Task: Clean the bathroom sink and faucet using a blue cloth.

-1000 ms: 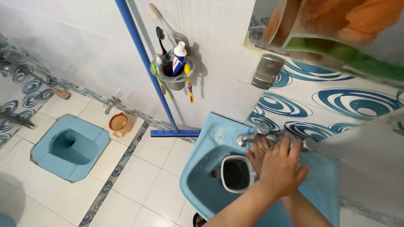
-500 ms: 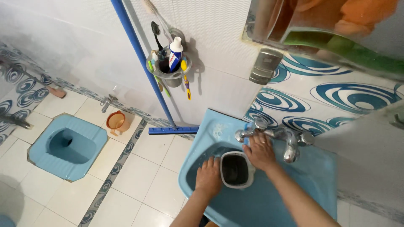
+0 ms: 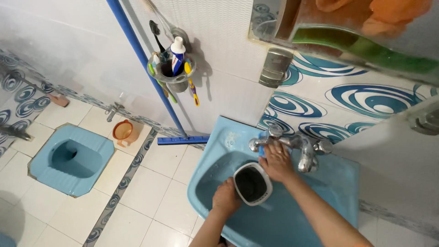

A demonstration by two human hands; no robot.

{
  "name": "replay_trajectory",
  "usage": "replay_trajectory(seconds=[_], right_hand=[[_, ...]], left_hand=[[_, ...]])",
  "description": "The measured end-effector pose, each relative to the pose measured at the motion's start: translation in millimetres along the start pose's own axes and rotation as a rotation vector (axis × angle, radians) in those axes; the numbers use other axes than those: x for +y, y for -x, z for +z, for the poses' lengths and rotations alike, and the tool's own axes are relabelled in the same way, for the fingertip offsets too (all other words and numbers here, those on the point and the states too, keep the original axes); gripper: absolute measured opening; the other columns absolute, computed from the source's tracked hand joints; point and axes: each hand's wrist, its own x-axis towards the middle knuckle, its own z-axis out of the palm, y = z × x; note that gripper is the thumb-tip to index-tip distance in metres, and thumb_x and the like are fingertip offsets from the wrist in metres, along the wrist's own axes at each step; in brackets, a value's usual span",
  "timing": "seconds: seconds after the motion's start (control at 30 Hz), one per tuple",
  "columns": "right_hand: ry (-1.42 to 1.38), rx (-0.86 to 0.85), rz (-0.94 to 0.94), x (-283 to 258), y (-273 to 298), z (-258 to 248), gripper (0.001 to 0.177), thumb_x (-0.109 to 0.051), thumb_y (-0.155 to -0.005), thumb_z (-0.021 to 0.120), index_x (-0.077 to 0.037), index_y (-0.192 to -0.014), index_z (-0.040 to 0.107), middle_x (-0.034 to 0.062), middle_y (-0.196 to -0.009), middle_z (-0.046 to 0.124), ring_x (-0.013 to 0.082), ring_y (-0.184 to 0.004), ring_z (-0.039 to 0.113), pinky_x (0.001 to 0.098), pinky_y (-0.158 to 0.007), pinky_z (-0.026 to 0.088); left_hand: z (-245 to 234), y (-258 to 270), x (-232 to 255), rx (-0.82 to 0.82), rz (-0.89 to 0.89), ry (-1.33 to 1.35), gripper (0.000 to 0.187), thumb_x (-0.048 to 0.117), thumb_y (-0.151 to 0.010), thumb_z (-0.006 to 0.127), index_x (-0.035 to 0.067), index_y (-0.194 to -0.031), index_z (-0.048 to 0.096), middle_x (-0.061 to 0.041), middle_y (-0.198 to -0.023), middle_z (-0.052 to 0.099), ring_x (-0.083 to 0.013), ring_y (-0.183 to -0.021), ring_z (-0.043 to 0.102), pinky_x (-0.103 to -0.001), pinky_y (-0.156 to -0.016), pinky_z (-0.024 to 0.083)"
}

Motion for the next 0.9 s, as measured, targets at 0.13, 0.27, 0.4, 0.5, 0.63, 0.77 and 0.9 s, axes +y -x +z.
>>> replay_trajectory(seconds=[0.13,0.27,0.4,0.5,0.63,0.77,0.9], right_hand=[[-0.119,0.195,-0.155,47.2,38.1,-2.2,0.077,-0.051,-0.099,0.044,-0.003,-0.158,0.032,0.019,-0.166,0.024,0.0391,-0.153,0.021,0.0548,-0.121,0.016],[-0.082,0.137,-0.095,34.0,22.6,-10.4,0.082,-0.057,-0.094,0.049,-0.002,-0.154,0.035,0.0186,-0.163,0.029,0.0361,-0.15,0.022,0.054,-0.121,0.018],[0.022,-0.124,0.019,-5.4,-10.2,-38.5,0.075,-0.06,-0.1,0.047,-0.007,-0.154,0.038,0.0136,-0.164,0.03,0.0313,-0.155,0.023,0.0503,-0.128,0.019],[0.004,0.043,-0.138,13.0,16.6,-27.2,0.075,-0.056,-0.099,0.049,-0.005,-0.153,0.039,0.0133,-0.162,0.034,0.0313,-0.154,0.027,0.0502,-0.126,0.021],[-0.172,0.182,-0.061,34.5,51.1,-34.2,0.084,-0.053,-0.089,0.053,-0.006,-0.156,0.036,0.0138,-0.164,0.028,0.0337,-0.145,0.028,0.0506,-0.115,0.024],[0.059,0.076,-0.014,7.5,14.3,-36.5,0.084,-0.065,-0.094,0.047,-0.005,-0.152,0.036,0.013,-0.162,0.032,0.0305,-0.15,0.029,0.0491,-0.124,0.021],[0.073,-0.289,0.087,-34.5,1.0,-85.8,0.075,-0.067,-0.103,0.035,-0.011,-0.152,0.045,0.0078,-0.159,0.048,0.0251,-0.156,0.037,0.0451,-0.135,0.022]], left_hand=[[-21.7,11.8,-0.2,0.043,0.01,0.05,0.055,0.024,-0.075,0.084,0.007,-0.116,0.052,-0.018,-0.118,0.065,-0.0394,-0.113,0.063,-0.048,-0.095,0.052],[-46.8,30.0,-5.8,0.169,0.031,0.111,0.062,0.026,-0.071,0.086,0.009,-0.12,0.053,-0.017,-0.114,0.067,-0.0377,-0.108,0.065,-0.047,-0.088,0.053],[-79.8,49.9,11.3,0.248,-0.002,0.244,0.061,0.024,-0.071,0.084,0.012,-0.123,0.055,-0.013,-0.111,0.07,-0.034,-0.104,0.068,-0.044,-0.084,0.056],[-88.3,66.0,13.6,0.259,-0.009,0.27,0.064,0.023,-0.07,0.085,0.013,-0.126,0.055,-0.011,-0.11,0.071,-0.0317,-0.103,0.069,-0.043,-0.084,0.056],[-104.1,82.0,14.3,0.265,-0.079,0.27,0.067,0.021,-0.069,0.084,0.016,-0.13,0.054,-0.009,-0.11,0.072,-0.0303,-0.103,0.07,-0.042,-0.084,0.056],[-108.3,92.0,12.8,0.228,-0.181,0.27,0.069,0.022,-0.069,0.084,0.019,-0.131,0.054,-0.007,-0.11,0.071,-0.0286,-0.103,0.07,-0.041,-0.085,0.057],[-111.8,95.6,21.2,0.185,-0.216,0.278,0.068,0.023,-0.069,0.085,0.019,-0.13,0.055,-0.006,-0.108,0.072,-0.0266,-0.102,0.071,-0.041,-0.085,0.057]])
